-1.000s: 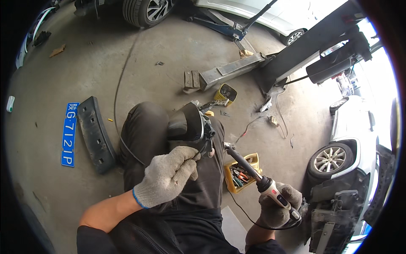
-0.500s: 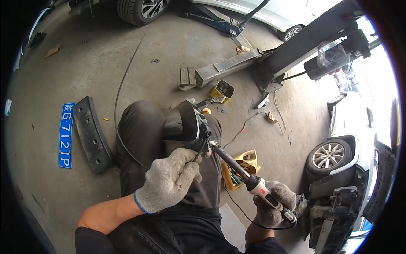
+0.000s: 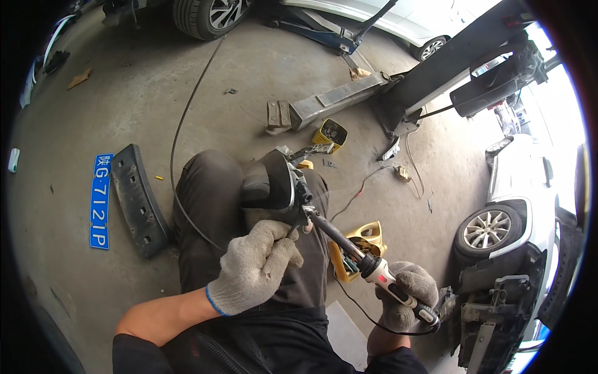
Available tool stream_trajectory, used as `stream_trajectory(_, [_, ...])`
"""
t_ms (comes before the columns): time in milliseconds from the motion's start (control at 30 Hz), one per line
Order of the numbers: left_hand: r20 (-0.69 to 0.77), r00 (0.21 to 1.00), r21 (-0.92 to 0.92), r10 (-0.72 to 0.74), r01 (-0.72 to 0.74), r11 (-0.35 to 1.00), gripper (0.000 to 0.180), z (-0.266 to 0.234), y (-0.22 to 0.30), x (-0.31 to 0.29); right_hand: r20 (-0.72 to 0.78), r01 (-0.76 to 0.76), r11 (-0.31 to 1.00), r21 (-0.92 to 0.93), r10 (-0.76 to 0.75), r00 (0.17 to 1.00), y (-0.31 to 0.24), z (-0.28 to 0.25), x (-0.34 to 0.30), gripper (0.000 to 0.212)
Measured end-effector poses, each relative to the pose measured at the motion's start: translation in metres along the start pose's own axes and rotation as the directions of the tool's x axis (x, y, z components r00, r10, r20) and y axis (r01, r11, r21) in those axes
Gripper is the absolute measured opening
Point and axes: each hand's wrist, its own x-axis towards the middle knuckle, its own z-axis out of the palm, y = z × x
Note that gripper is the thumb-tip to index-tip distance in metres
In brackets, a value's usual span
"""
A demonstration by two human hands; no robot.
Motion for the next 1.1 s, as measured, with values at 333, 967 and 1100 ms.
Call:
stream_trajectory(333, [-0.019,0.998,-0.038,0.059,-0.06,0.997,0.017,0.003,-0.009,-0.001,0.122,0.074,0.987,-0.14,-0.057,0.991,-0.019,0.002,0.024,0.034])
stream_trajectory(967, [-0.01,0.975,0.172,0.221,-0.216,0.961,0.009,-0.002,-0.015,0.001,0.126,0.107,0.991,-0.076,-0.096,0.987,-0.017,0.004,0.024,0.037])
stream_trajectory(1100, [0.017,0.97,0.331,0.241,-0.233,0.914,0.009,-0.007,-0.003,0.0,0.233,0.231,0.967,-0.11,-0.201,0.951,-0.018,0.002,0.032,0.035])
